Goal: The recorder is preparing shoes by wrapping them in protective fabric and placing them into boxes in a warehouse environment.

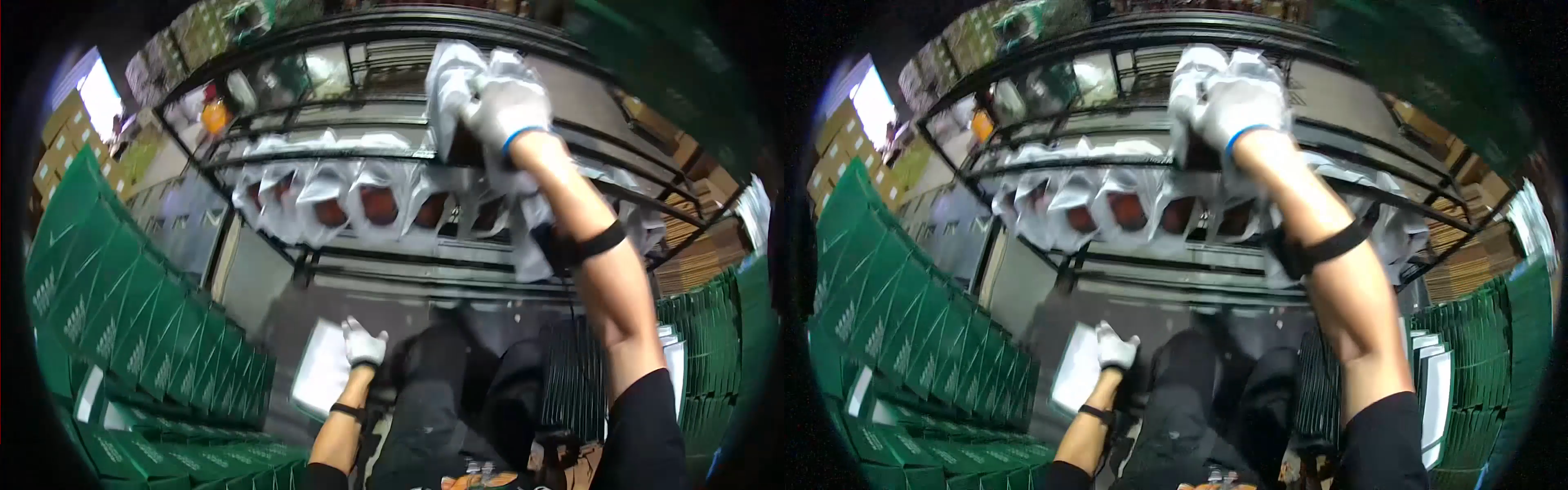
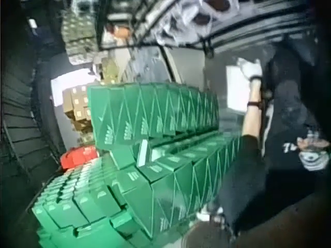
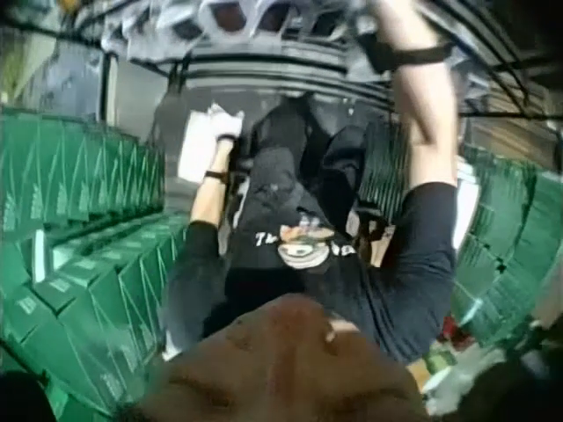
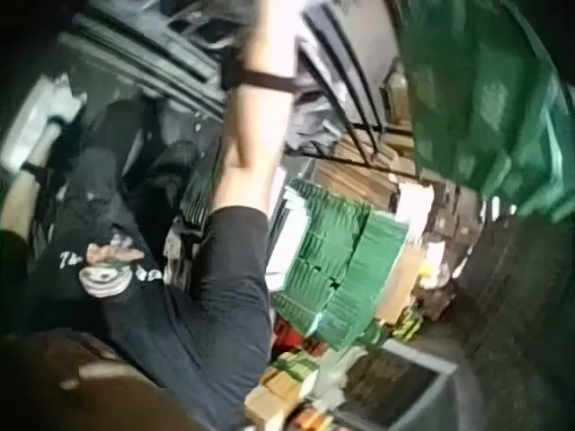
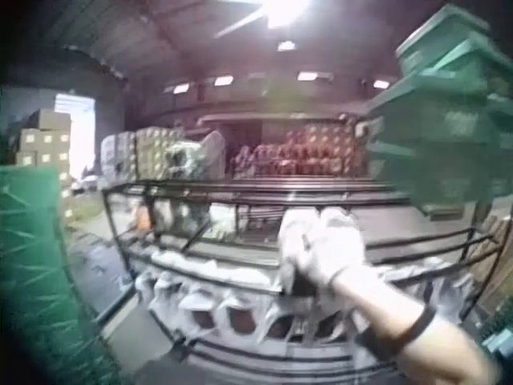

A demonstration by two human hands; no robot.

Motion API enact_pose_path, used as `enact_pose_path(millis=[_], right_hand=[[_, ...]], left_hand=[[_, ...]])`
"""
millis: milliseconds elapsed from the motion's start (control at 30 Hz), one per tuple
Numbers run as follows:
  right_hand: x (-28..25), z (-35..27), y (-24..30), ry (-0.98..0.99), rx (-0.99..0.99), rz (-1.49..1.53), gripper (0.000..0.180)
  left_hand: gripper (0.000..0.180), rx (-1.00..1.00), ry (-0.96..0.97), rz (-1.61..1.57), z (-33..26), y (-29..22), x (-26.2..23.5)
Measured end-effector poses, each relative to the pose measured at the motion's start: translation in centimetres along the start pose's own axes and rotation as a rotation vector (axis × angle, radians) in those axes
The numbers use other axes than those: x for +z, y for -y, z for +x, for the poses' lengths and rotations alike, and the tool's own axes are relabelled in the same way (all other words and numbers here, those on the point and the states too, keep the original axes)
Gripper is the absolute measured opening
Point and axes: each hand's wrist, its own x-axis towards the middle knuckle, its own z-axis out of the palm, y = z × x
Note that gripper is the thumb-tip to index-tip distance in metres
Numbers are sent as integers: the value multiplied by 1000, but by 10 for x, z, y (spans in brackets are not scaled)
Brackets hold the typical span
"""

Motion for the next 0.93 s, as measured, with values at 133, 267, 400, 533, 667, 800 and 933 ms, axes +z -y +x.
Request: enact_pose_path(millis=[133,267,400,533,667,800,933], right_hand=[[25,-7,-10,-253,87,188,62],[-1,-81,-86,-336,81,316,50],[-55,-215,-145,-388,294,533,46],[-91,-351,-174,-359,190,794,41],[-87,-459,-171,-269,121,891,56],[-142,-399,-89,63,-552,676,45],[-168,-342,-118,124,-571,700,42]], left_hand=[[61,-91,-134,125,-43,178,121],[12,338,-192,-145,-50,161,73],[32,863,-340,-444,-139,58,-39],[26,1260,-3,-370,-189,-35,-130],[39,1203,320,-712,-204,-76,-127],[51,219,614,-1349,-188,-143,-141],[54,717,220,-489,-172,-169,-169]])
